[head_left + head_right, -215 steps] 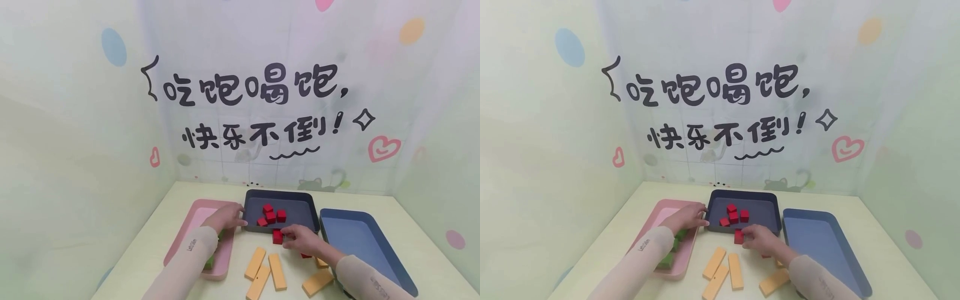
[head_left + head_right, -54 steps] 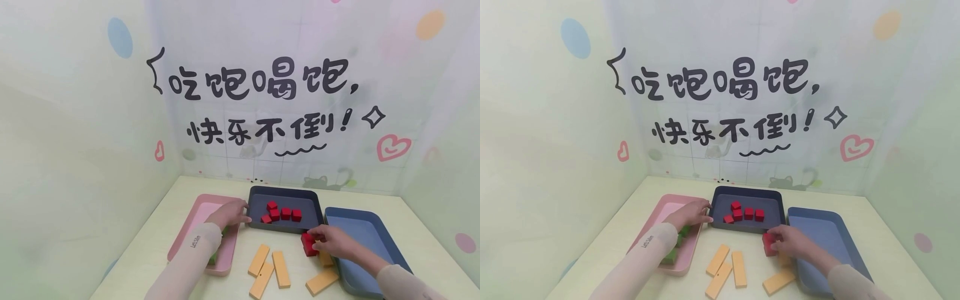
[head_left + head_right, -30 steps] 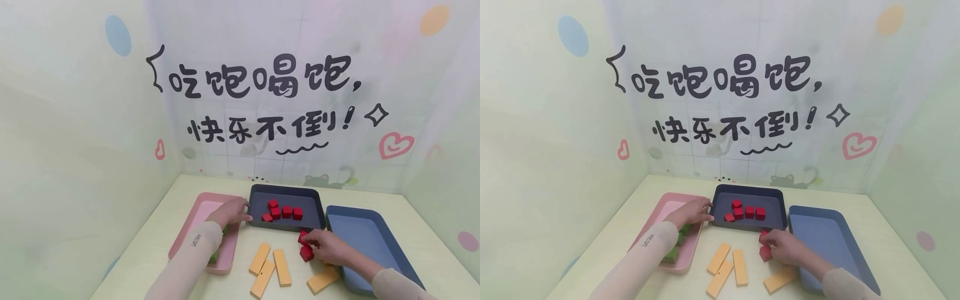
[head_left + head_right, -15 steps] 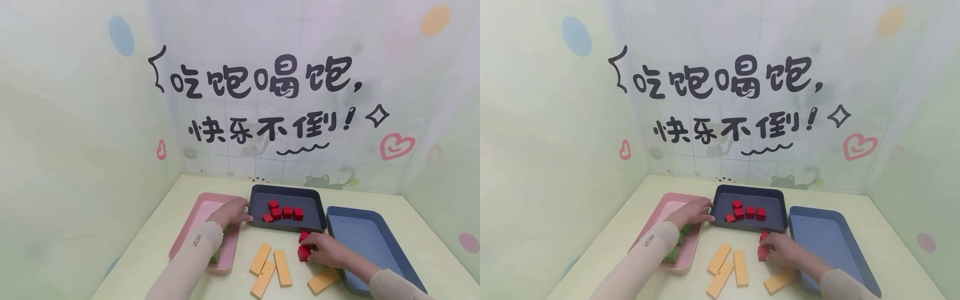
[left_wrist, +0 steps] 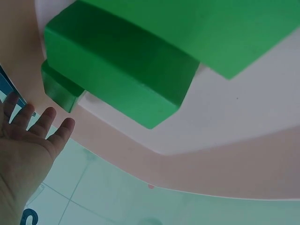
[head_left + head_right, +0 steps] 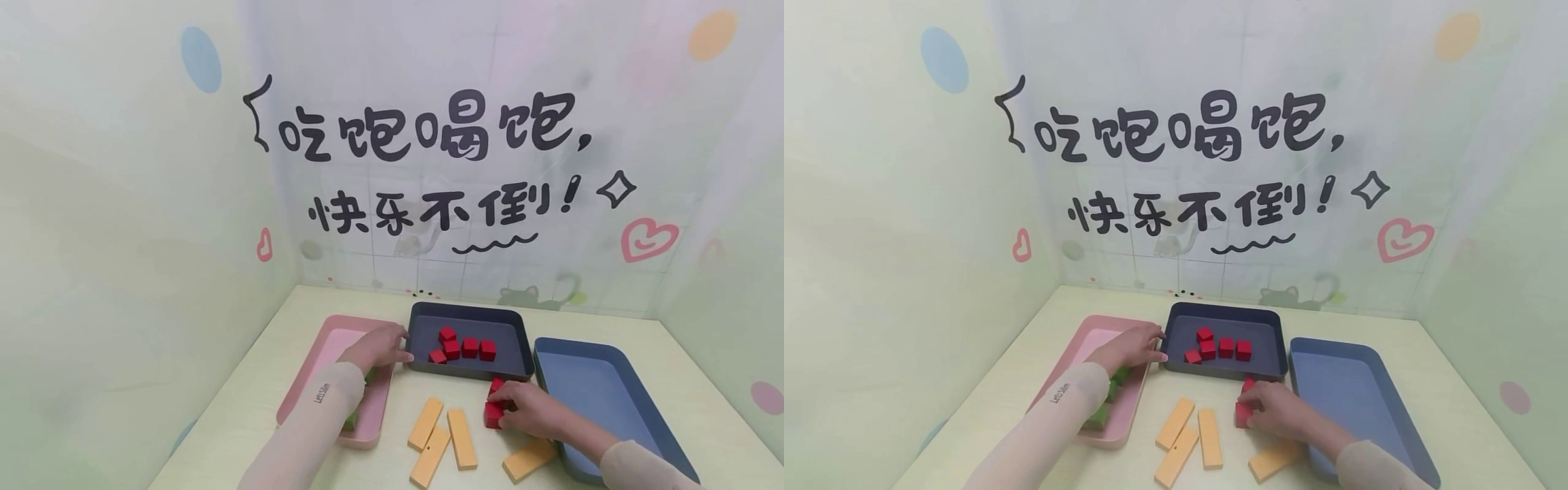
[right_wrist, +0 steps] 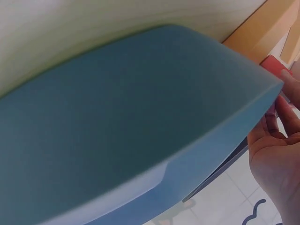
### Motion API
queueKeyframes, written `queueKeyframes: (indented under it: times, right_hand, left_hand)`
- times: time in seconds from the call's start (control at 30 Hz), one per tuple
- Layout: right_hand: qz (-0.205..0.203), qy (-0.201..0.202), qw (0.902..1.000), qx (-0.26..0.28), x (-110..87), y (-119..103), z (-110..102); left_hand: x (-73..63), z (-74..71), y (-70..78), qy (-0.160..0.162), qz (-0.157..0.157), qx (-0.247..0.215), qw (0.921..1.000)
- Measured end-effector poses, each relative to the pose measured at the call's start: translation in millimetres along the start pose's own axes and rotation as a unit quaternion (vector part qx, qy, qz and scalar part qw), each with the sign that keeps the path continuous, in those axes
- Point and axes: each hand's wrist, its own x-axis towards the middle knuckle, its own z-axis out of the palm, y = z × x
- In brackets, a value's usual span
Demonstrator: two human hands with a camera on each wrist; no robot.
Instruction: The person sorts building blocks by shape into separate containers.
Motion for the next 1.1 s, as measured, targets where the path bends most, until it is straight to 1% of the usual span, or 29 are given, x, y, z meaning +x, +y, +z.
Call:
queueKeyframes:
  times: [0.1,0.27,0.37,0.5,0.7,0.93,1.0,1.1]
  right_hand:
    - [-0.003,0.013,0.9999,0.01,-0.5,-2.6,-1.5]
    - [-0.021,0.036,0.999,0.019,-2.4,-5.9,-6.7]
    - [-0.019,0.042,0.9986,0.025,-1.4,-8.2,-11.4]
    - [-0.006,0.051,0.9983,0.027,1.2,-11.4,-18.1]
    - [-0.021,0.069,0.997,0.03,7.3,-10.0,-27.8]
    - [0.014,0.1,0.9948,0.005,17.3,-8.2,-41.3]
    - [0.018,0.103,0.9945,0.002,19.7,-6.0,-45.8]
    - [0.03,0.097,0.9947,0.014,23.4,-0.1,-52.4]
  left_hand:
    - [1.2,0.4,0.0,-0.002,-0.005,0.003,1.0]
    - [0.7,0.4,-0.4,0.0,-0.005,0.001,1.0]
    - [0.3,1.4,-1.1,0.002,-0.006,-0.005,1.0]
    - [0.4,1.9,-2.0,0.005,-0.005,-0.01,0.9999]
    - [-0.1,1.7,-2.0,0.005,-0.004,-0.011,0.9999]
    - [-0.1,2.1,-2.0,0.005,0.0,-0.01,0.9999]
    - [-0.7,2.0,-1.9,0.005,0.0,-0.01,0.9999]
    - [-1.9,1.4,-1.2,0.006,0.001,-0.01,0.9999]
